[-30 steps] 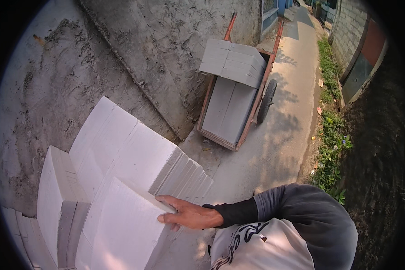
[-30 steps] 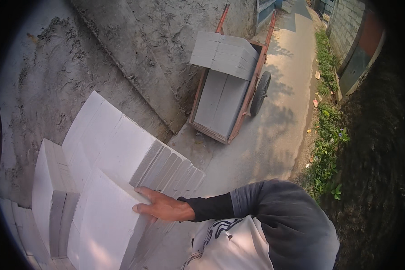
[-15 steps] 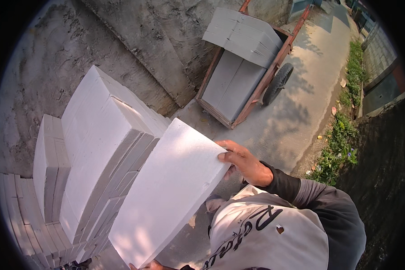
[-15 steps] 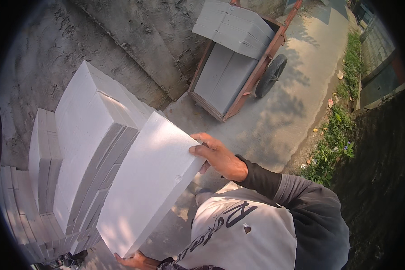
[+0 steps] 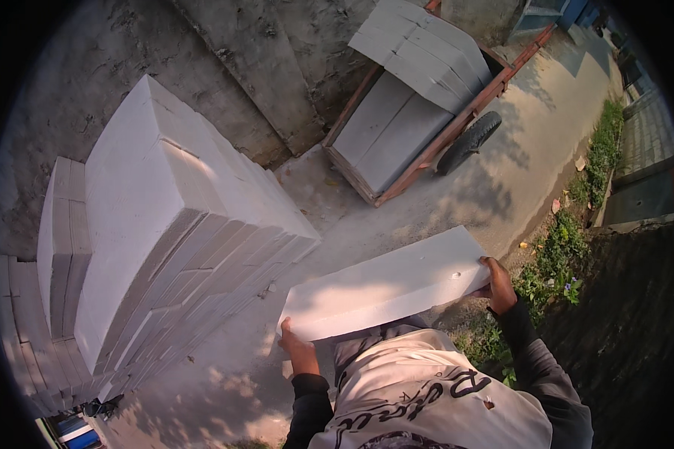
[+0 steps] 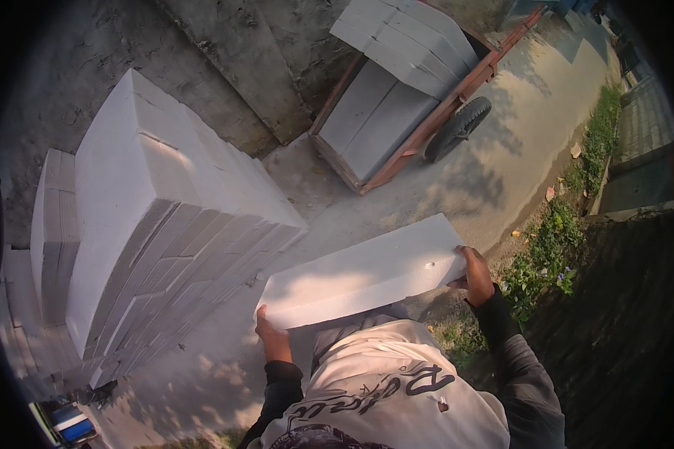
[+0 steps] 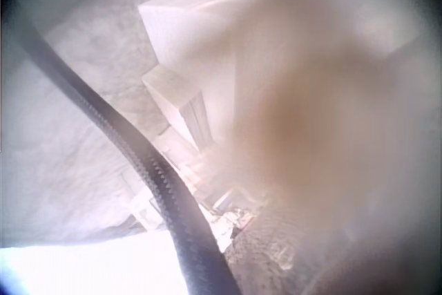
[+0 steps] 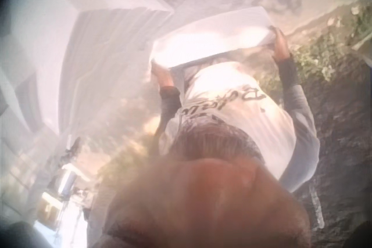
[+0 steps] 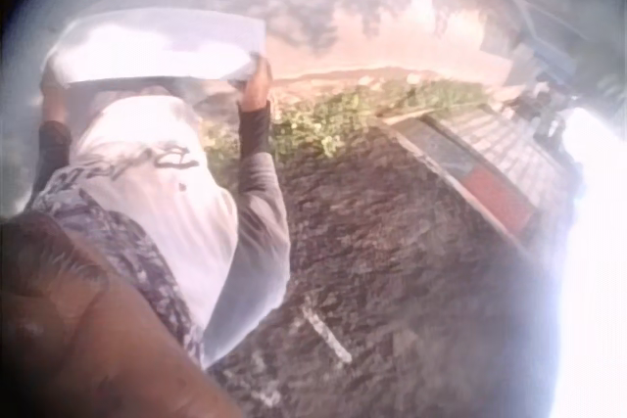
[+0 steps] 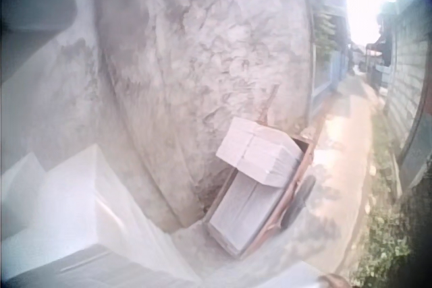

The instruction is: The person picks up white concrete blocks from a stack and places them into a red wheelbarrow. They then push the loaded wheelbarrow along a narrow alleyway and into a construction area.

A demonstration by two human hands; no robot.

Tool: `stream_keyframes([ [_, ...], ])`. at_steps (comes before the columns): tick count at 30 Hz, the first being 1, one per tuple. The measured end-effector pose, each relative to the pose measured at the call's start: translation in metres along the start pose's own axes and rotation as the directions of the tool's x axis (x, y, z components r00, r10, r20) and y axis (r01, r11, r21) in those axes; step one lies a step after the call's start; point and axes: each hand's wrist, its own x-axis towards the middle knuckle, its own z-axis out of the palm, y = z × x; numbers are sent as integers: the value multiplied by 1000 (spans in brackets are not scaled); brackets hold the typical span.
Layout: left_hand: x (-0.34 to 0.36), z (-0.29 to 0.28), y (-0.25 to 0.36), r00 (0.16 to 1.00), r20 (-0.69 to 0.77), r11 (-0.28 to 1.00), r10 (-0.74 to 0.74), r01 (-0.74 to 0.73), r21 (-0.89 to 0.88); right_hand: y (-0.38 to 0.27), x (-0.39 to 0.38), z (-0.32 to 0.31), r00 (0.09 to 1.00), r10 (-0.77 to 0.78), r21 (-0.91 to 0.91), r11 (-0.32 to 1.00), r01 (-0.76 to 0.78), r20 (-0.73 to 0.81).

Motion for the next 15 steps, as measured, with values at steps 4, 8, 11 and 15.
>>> stream_keyframes([
  [4, 37, 51, -51, 986, -110, 991, -125, 130, 41, -1, 15, -27, 996, -22, 19, 1000, 24, -91],
  [8, 55, 109, -75, 970, 1, 970, -243, 243, -10, -31, 39, -40, 986, -60, 24, 998, 65, -157],
  [11, 70, 157, -95, 961, -82, 962, -264, 268, 45, -49, 67, -44, 971, -85, 29, 995, 94, -223],
  [15, 126, 195, -138, 951, -128, 960, -280, 281, -11, -96, 100, -10, 960, -137, -73, 990, 122, -245],
])
